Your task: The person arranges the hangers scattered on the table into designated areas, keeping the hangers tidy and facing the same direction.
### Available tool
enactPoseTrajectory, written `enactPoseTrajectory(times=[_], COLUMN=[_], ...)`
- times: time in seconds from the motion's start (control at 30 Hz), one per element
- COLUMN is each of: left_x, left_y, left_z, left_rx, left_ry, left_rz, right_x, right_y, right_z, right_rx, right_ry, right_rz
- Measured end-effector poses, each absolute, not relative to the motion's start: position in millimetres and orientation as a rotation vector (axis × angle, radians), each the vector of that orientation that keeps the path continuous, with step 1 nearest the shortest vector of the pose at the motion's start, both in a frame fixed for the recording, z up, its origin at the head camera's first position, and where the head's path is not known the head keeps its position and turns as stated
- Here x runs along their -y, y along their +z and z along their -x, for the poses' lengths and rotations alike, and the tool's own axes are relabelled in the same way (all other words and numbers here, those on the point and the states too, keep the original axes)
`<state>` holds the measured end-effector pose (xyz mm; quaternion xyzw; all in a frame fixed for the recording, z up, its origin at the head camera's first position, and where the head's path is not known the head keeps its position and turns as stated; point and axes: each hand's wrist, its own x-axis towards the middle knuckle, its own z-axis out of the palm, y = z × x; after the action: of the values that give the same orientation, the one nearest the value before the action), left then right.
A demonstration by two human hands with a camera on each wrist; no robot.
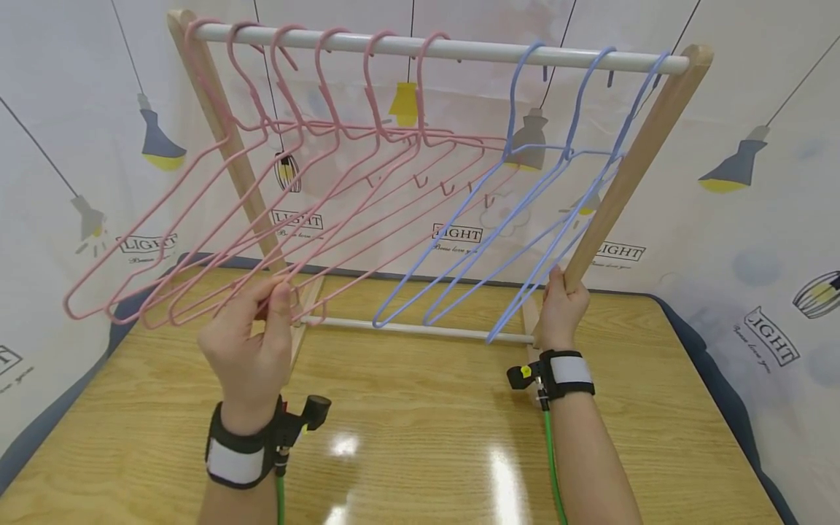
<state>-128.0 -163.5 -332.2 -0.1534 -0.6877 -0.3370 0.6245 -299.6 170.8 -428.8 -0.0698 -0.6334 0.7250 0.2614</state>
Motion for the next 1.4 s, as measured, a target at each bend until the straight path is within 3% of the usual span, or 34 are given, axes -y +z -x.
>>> enactPoseTrajectory(times=[1.4], left_x=[169.6], left_y=[-327.3], left_z=[115.0], left_rx=[1.883], left_ry=[-0.753], left_rz=[0.343], right_x=[-171.1], right_y=[-429.0], right_z=[299.5], right_rx=[1.711], right_ry=[1.979], right_rz=[0.161])
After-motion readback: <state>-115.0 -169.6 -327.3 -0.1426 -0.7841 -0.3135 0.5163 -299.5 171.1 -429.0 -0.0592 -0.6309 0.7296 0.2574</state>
